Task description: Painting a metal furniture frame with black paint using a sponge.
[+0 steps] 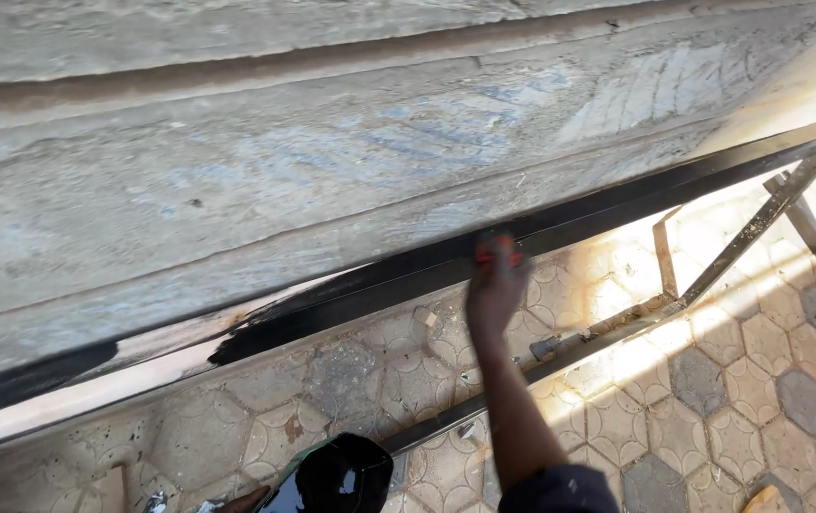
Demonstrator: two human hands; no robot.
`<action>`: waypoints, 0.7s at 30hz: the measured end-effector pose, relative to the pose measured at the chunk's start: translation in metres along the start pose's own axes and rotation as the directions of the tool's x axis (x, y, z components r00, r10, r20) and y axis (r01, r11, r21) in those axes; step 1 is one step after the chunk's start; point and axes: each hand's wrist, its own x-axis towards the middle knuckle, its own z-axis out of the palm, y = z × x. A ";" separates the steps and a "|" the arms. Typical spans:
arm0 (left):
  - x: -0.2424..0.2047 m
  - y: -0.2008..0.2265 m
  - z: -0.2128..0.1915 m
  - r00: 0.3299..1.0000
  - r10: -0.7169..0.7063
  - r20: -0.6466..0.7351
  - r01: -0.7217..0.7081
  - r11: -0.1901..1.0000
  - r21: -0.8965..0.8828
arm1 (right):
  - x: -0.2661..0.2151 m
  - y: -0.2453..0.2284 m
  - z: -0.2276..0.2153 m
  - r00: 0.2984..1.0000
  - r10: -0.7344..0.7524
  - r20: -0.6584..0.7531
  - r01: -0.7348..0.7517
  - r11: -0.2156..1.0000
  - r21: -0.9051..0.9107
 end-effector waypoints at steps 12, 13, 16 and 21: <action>-0.010 0.085 0.031 0.964 0.250 -0.093 -0.264 0.947 -0.181 | 0.068 0.145 -0.005 0.681 0.730 0.061 -0.660 0.575 0.483; -0.011 0.080 0.026 0.964 0.260 -0.063 -0.267 0.939 -0.214 | 0.042 0.121 0.019 0.781 0.625 -0.002 -0.497 0.623 0.605; 0.045 0.037 0.054 0.964 0.264 -0.042 -0.265 0.918 -0.296 | -0.034 0.025 0.077 0.916 0.402 -0.010 -0.316 0.734 0.601; 0.010 -0.011 -0.005 0.971 0.231 -0.056 -0.232 0.871 -0.433 | -0.135 -0.094 0.099 0.922 0.042 0.385 -0.120 0.976 0.182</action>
